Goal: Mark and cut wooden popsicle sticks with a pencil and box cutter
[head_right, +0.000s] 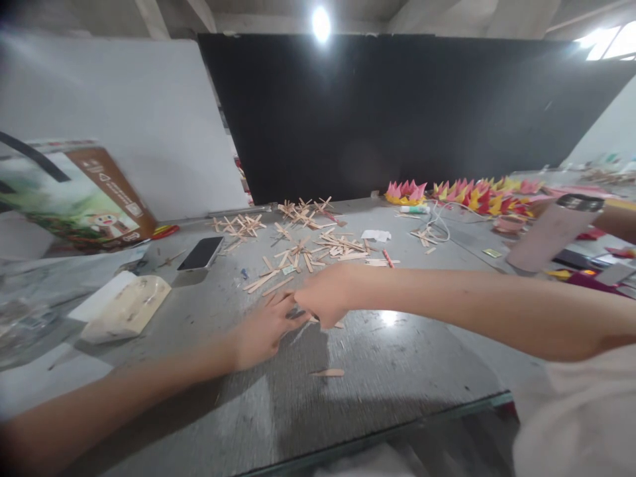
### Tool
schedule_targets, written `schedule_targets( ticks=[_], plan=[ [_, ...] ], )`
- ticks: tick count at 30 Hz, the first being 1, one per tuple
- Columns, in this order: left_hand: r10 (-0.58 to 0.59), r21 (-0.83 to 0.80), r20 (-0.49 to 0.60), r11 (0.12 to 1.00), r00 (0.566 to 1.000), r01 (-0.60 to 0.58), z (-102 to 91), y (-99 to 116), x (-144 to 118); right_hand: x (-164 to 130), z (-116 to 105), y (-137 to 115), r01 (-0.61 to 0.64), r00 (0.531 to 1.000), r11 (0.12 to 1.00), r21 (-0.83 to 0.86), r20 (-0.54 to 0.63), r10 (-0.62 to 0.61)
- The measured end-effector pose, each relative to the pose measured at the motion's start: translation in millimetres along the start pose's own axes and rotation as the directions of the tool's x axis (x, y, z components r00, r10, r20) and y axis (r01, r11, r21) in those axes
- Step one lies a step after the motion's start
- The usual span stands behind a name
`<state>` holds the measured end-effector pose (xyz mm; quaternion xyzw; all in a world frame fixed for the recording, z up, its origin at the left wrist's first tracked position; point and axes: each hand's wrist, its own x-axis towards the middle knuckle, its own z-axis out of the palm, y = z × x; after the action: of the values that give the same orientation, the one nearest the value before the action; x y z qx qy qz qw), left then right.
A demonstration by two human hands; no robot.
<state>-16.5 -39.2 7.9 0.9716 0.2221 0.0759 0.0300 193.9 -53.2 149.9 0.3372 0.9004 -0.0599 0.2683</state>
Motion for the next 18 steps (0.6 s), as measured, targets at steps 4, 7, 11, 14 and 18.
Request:
schedule_targets(
  ticks=[4, 7, 11, 14, 18],
  plan=[
    [-0.041, -0.157, -0.025, 0.987, 0.999, 0.036, 6.9, 6.7, -9.3, 0.5, 1.7, 0.1, 0.013, 1.000, 1.000, -0.005, -0.026, -0.013],
    [-0.071, -0.265, -0.013, 0.962, 0.997, 0.065, 5.9, 16.7, -11.7, 1.2, 3.5, 0.7, 0.020, 0.999, 1.000, 0.010, -0.036, -0.019],
    [-0.082, -0.358, -0.003, 0.930, 0.997, 0.076, -2.4, 25.8, -13.7, 0.3, 5.2, 0.9, 0.012, 0.999, 1.000, 0.002, -0.039, -0.012],
    [-0.058, -0.344, 0.015, 0.937, 0.998, 0.060, -8.6, 13.8, -10.8, -2.9, 3.5, -0.9, -0.009, 0.999, 1.000, 0.005, -0.038, 0.009],
    [-0.091, -0.176, -0.022, 0.981, 0.996, 0.086, -11.7, -13.8, 9.8, -5.4, -0.2, -2.9, -0.032, 0.999, 0.999, -0.002, 0.006, 0.032]
  ],
)
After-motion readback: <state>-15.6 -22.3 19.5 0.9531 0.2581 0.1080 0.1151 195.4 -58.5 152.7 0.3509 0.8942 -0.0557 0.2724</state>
